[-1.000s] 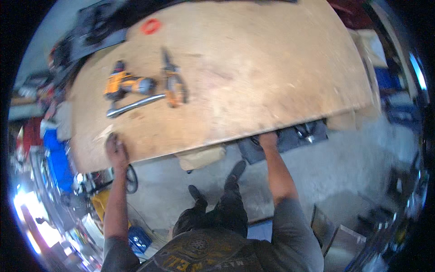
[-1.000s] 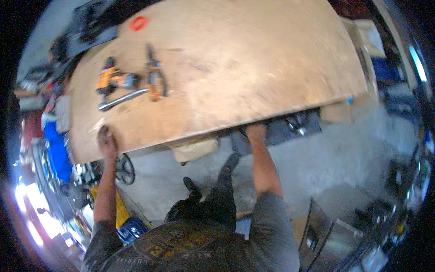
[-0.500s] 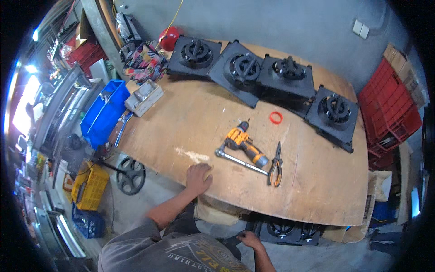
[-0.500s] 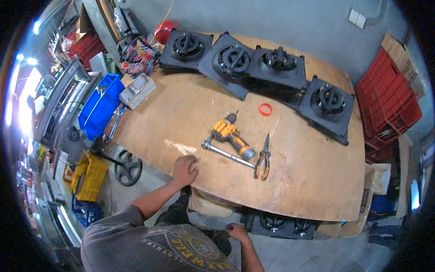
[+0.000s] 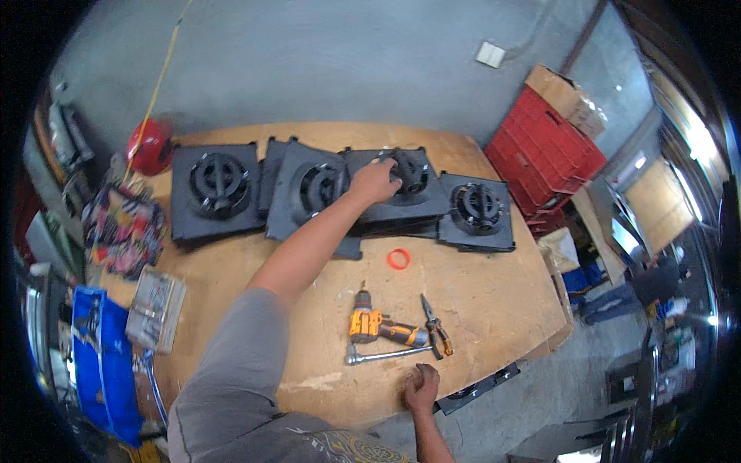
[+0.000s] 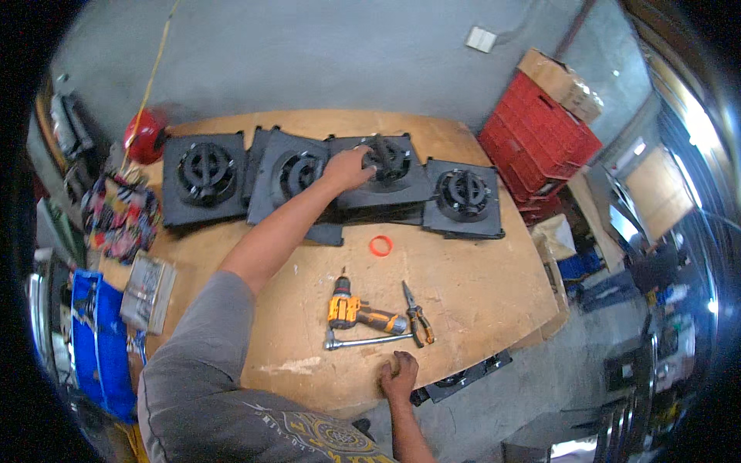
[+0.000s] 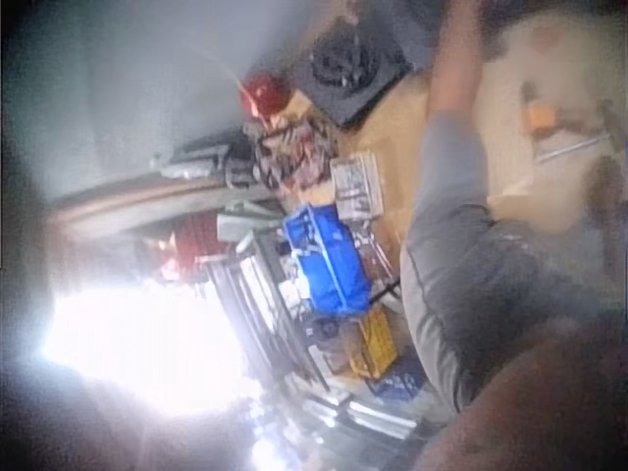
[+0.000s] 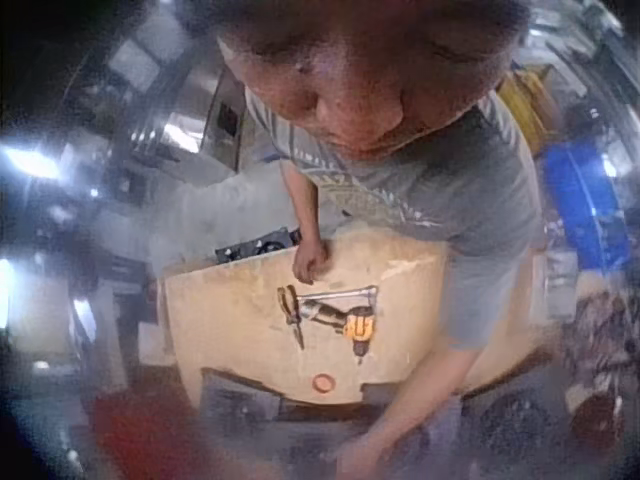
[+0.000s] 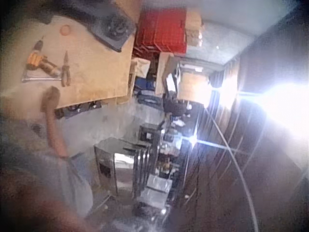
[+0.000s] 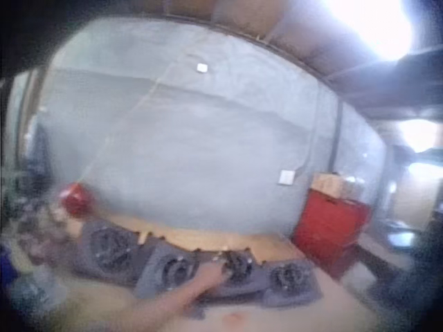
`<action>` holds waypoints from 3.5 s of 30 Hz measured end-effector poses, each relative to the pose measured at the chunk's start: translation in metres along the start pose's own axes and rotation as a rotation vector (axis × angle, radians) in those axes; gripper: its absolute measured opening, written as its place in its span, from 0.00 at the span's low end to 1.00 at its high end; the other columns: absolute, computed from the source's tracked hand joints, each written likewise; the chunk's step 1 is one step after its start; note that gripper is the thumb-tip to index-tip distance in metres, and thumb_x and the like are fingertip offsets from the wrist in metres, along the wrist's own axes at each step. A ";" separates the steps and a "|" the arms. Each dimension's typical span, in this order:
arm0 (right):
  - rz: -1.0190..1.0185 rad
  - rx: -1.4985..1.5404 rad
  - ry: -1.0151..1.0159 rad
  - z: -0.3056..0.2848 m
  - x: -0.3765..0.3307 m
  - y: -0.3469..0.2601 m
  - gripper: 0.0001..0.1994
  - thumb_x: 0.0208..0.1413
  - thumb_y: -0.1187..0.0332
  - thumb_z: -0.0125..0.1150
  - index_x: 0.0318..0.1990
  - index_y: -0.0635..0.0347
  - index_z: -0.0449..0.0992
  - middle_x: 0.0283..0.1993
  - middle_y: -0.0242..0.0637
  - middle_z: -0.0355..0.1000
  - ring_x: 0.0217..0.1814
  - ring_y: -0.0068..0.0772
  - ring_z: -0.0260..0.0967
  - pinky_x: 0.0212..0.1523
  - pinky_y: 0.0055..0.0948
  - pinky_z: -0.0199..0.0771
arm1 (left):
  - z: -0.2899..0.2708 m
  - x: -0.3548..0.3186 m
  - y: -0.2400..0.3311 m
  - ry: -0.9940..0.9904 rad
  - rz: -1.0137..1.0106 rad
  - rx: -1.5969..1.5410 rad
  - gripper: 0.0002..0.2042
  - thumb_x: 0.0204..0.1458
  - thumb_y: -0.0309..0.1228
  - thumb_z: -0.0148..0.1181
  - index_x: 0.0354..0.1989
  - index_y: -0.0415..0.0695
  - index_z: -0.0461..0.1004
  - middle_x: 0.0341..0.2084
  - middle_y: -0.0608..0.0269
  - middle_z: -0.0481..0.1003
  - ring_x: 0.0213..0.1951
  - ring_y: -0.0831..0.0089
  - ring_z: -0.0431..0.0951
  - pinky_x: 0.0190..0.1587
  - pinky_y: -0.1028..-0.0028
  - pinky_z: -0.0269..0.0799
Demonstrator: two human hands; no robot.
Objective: The person assembles multiple black square fan units on a wooden workbench. They place circular fan components into the frames, insert washers and fasteners, and tighten them using a cordless drill and a wrench. Completed units are stacked in a cardboard box.
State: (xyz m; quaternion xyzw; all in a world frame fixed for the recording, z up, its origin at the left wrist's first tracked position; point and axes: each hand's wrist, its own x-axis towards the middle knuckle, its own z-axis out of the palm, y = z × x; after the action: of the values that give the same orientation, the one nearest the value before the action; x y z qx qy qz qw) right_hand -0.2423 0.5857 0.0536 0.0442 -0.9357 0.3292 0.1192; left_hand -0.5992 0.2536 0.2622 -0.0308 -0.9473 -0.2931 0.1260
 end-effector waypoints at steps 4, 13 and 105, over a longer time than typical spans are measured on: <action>0.024 -0.214 0.029 0.036 -0.014 -0.009 0.26 0.48 0.60 0.64 0.55 0.60 0.71 0.59 0.52 0.65 0.64 0.57 0.58 0.64 0.54 0.56 | 0.041 0.078 0.013 -0.077 -0.252 -0.059 0.42 0.51 0.54 0.62 0.67 0.38 0.57 0.54 0.44 0.74 0.56 0.51 0.76 0.56 0.57 0.72; 0.089 -0.337 -0.029 0.041 -0.011 -0.010 0.25 0.48 0.55 0.63 0.52 0.58 0.72 0.58 0.49 0.65 0.64 0.54 0.57 0.63 0.55 0.54 | 0.074 0.142 0.003 -0.112 -0.395 0.015 0.44 0.45 0.40 0.64 0.71 0.42 0.50 0.53 0.47 0.75 0.55 0.54 0.77 0.55 0.59 0.74; -0.627 0.419 -0.876 0.201 -0.182 -0.554 0.10 0.51 0.69 0.69 0.39 0.62 0.80 0.36 0.46 0.77 0.33 0.36 0.76 0.35 0.32 0.75 | -0.381 -0.747 -0.254 0.404 -0.600 -0.393 0.20 0.50 0.34 0.69 0.49 0.40 0.74 0.35 0.51 0.81 0.37 0.65 0.82 0.43 0.68 0.77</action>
State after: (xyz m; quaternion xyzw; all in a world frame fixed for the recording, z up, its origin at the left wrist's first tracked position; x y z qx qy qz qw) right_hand -0.0160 0.0286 0.1914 0.4740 -0.7548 0.4076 -0.1989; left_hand 0.1729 -0.1591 0.2350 0.2817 -0.7963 -0.4923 0.2102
